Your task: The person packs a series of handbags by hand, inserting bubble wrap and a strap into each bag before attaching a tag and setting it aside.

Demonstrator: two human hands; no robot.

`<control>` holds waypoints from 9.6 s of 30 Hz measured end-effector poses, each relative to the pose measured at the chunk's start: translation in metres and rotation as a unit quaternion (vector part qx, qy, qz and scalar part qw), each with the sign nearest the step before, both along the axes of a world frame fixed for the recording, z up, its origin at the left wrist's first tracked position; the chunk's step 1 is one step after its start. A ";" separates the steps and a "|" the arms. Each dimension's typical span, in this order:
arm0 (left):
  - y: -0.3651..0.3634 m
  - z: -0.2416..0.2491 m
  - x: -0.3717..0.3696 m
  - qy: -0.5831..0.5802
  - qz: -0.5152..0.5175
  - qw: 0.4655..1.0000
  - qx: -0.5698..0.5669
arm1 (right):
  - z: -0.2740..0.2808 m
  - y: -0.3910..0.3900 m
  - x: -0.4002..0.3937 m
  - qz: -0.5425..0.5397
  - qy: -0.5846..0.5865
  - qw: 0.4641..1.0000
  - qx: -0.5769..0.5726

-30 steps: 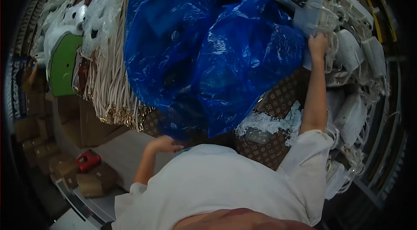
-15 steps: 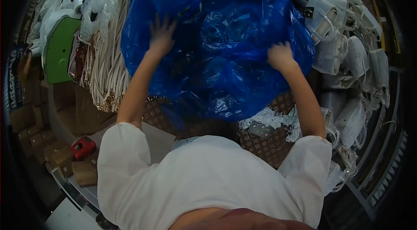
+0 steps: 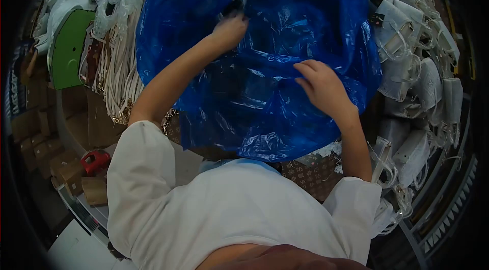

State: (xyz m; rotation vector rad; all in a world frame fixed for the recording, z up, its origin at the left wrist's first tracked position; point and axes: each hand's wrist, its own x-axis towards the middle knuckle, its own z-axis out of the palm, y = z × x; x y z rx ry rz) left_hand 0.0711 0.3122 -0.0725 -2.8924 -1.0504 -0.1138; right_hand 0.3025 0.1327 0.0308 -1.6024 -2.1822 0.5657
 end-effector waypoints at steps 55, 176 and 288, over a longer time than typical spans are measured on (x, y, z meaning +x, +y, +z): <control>-0.339 0.076 -0.096 -0.177 -0.027 0.959 -0.220 | -0.059 -0.299 -0.011 -0.548 0.306 0.750 0.206; -0.175 0.109 -0.232 -0.392 0.072 0.817 -0.417 | 0.035 -0.176 -0.162 0.043 0.163 0.899 -0.404; -0.261 0.054 -0.145 -0.328 -0.229 0.831 -0.386 | 0.009 -0.220 -0.243 0.096 -0.321 0.933 0.133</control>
